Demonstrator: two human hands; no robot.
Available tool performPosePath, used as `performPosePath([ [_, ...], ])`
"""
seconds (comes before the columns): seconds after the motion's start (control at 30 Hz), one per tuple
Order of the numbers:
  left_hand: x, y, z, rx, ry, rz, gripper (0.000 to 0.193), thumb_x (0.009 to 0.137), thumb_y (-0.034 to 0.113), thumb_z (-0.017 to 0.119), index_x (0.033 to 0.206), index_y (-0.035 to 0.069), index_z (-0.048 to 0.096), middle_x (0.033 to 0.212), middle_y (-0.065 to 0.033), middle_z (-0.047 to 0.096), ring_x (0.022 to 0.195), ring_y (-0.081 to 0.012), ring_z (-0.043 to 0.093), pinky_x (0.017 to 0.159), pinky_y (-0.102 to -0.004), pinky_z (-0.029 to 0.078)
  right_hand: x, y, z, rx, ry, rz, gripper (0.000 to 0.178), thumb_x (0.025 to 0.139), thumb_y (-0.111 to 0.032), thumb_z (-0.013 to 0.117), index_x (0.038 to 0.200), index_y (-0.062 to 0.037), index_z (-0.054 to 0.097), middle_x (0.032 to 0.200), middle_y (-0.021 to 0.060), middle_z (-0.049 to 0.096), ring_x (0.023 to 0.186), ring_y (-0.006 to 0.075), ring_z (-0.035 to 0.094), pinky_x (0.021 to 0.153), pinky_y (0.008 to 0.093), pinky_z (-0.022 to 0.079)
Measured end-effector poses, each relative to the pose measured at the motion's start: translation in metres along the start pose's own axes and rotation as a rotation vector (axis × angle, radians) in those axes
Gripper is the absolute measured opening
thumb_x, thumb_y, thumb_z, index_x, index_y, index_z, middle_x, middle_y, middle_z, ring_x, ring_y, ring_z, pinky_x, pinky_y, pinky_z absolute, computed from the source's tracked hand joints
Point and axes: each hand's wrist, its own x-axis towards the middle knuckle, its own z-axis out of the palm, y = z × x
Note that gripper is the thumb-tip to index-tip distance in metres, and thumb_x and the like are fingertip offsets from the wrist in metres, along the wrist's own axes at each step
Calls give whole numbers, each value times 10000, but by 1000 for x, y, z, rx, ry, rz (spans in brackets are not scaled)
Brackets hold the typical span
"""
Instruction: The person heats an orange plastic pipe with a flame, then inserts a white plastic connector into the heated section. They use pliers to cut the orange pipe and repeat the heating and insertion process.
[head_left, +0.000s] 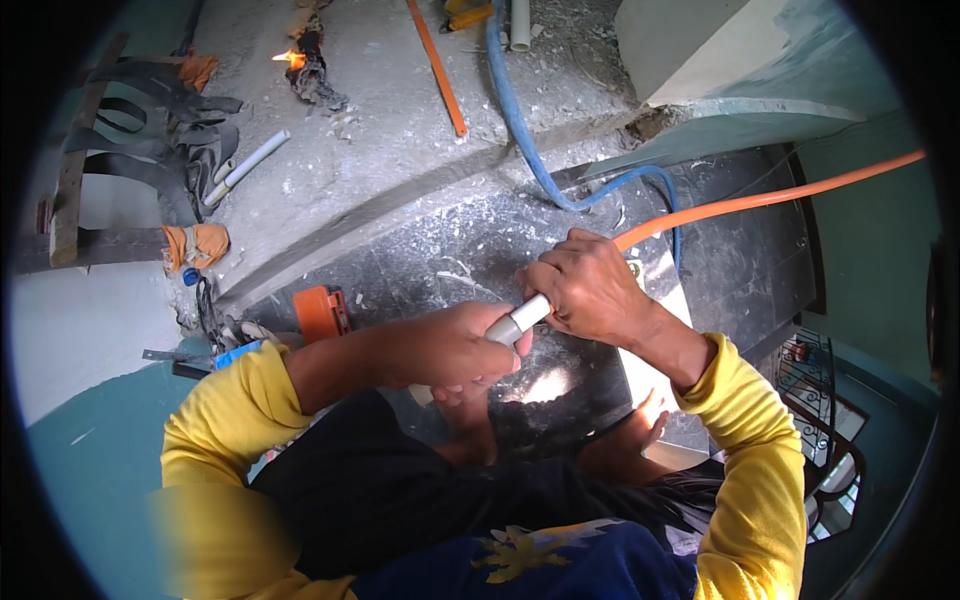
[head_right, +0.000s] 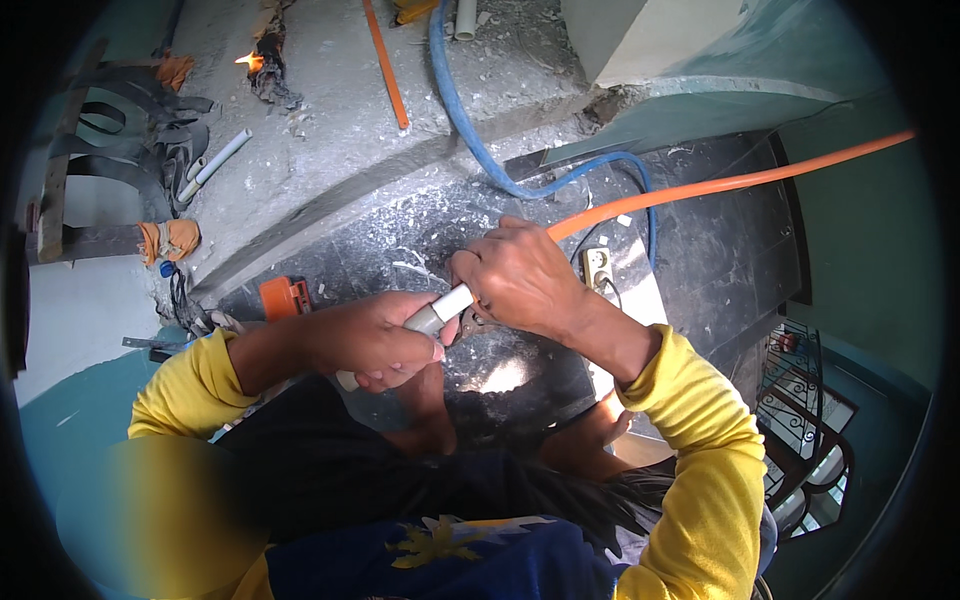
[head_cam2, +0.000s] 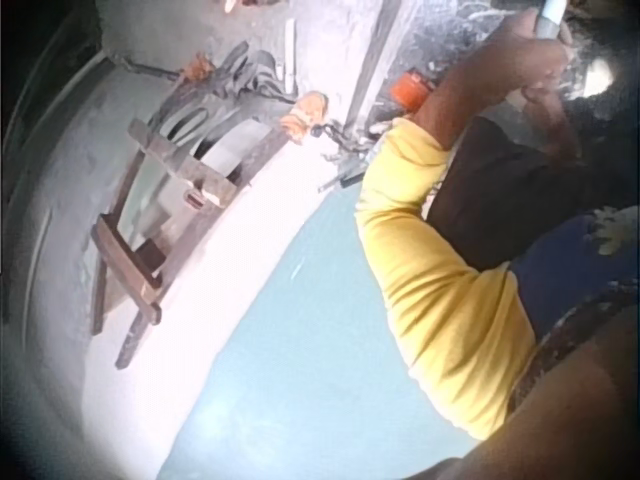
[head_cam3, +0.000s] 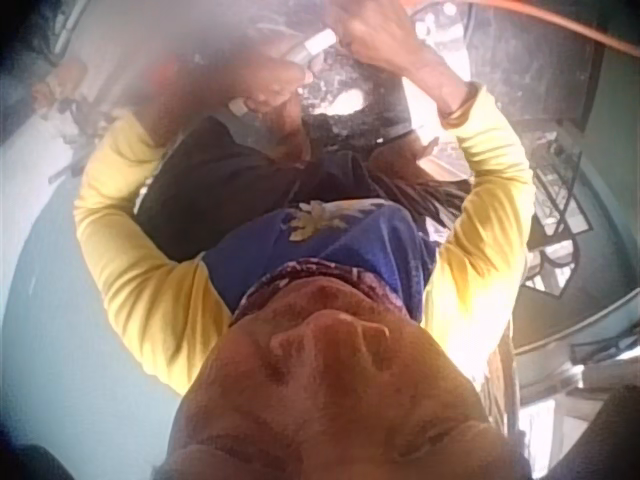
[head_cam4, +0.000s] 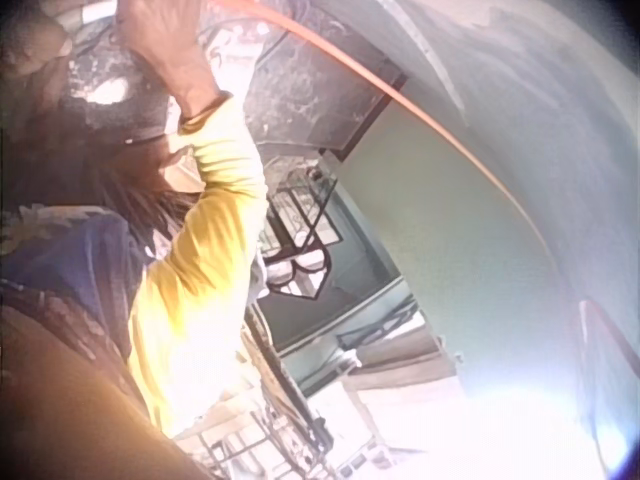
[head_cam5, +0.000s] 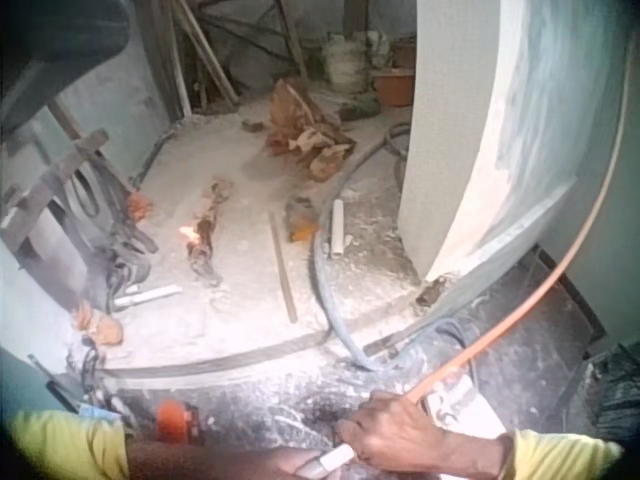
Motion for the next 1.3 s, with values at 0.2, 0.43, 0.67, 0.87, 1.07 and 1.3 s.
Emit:
performPosePath([
  [0.2, 26, -52, 0, 919, 378, 308, 309, 1012, 123, 634, 1280, 17, 522, 773, -107, 651, 577, -238, 628, 561, -430, 486, 7, -13, -16, 124, -660, 190, 227, 827, -237, 828, 958, -60, 772, 858, 186, 771, 835, 431, 757, 766, 533, 582],
  [0.43, 23, -14, -8, 358, 334, 180, 248, 1022, 99, 633, 1246, 52, 539, 719, -26, 588, 507, -117, 550, 468, -327, 437, -1, 4, -14, 70, 66, 67, 207, 897, -158, 776, 1069, -76, 696, 958, 126, 670, 927, 365, 678, 870, 497, 526],
  [0.67, 12, -13, -5, -550, -242, -84, 209, 1040, 90, 546, 1245, 118, 515, 667, 85, 396, 481, -24, 379, 418, -217, 295, -16, -2, 7, -83, 261, 16, 264, 836, -219, 834, 829, -89, 604, 775, 60, 548, 696, 260, 593, 610, 399, 439],
  [0.87, 18, -14, 9, -428, -129, -58, 191, 1053, 82, 538, 1236, 97, 488, 704, 64, 418, 494, -33, 387, 416, -230, 313, -11, -2, 4, -14, 15, 28, 196, 730, -125, 834, 800, -100, 653, 737, 55, 667, 704, 298, 707, 624, 448, 553],
  [1.07, 12, -8, 25, 245, 132, -84, 262, 1014, 118, 562, 1259, 48, 500, 739, -33, 536, 532, -137, 544, 477, -327, 443, -19, -16, -7, 43, -311, 114, 255, 661, -183, 850, 843, -109, 689, 775, 60, 685, 739, 335, 725, 631, 478, 554],
  [1.3, 44, -76, -8, 771, 363, 471, 308, 1025, 132, 604, 1300, 22, 521, 770, -141, 649, 666, -277, 701, 617, -408, 544, -11, -13, -1, 200, -378, 133, 176, 787, -168, 823, 867, -93, 686, 814, 134, 699, 767, 395, 716, 627, 497, 516],
])
